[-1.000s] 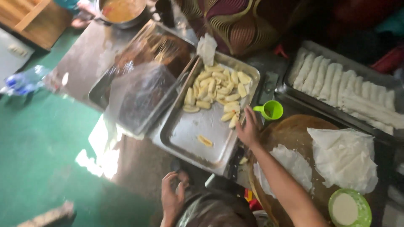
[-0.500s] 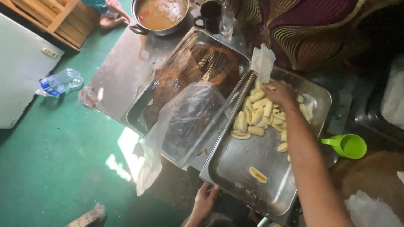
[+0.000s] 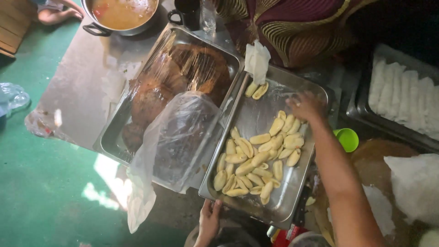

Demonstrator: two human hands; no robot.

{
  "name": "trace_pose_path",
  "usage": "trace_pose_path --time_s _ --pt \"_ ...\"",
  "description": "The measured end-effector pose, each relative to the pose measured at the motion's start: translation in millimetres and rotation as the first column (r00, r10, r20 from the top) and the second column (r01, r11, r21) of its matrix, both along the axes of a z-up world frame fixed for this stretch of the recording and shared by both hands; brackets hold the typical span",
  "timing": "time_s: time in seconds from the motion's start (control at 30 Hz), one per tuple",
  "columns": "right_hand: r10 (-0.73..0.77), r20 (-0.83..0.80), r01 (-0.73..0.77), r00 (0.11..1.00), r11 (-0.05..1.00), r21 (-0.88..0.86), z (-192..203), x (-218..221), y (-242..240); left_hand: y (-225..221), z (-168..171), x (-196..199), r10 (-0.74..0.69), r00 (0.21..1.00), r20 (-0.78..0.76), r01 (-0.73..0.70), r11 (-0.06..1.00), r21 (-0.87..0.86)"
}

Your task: Wrapping peeled banana slices in thin white wrappers to prepare them for frying or cooking.

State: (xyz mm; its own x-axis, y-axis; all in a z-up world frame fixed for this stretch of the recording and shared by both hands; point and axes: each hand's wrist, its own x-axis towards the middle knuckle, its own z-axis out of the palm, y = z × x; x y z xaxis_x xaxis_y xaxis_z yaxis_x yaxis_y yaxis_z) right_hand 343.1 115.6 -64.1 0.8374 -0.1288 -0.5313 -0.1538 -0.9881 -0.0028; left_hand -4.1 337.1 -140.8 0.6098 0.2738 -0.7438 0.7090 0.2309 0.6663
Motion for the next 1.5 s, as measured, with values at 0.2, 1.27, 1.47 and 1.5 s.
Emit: trace_pose_path --time_s 0.2,1.27,1.47,1.5 --pt "0.085 0.091 -0.092 0.992 0.993 0.074 -63 -36 13 0 22 8 -0.020 0.997 0.075 0.021 1.000 -0.012" --pt "0.211 0.139 -0.194 0.968 0.973 -0.127 -100 -45 -37 -1 9 7 0.131 0.991 0.022 -0.126 0.981 -0.148" --pt "-0.005 0.037 -0.006 0.999 0.954 0.298 -44 -128 58 -3 24 11 0.175 0.984 -0.026 -0.177 0.962 -0.208" --pt "-0.016 -0.012 0.020 1.000 0.887 0.462 -48 -136 68 -4 25 11 0.217 0.976 -0.024 -0.216 0.946 -0.242"
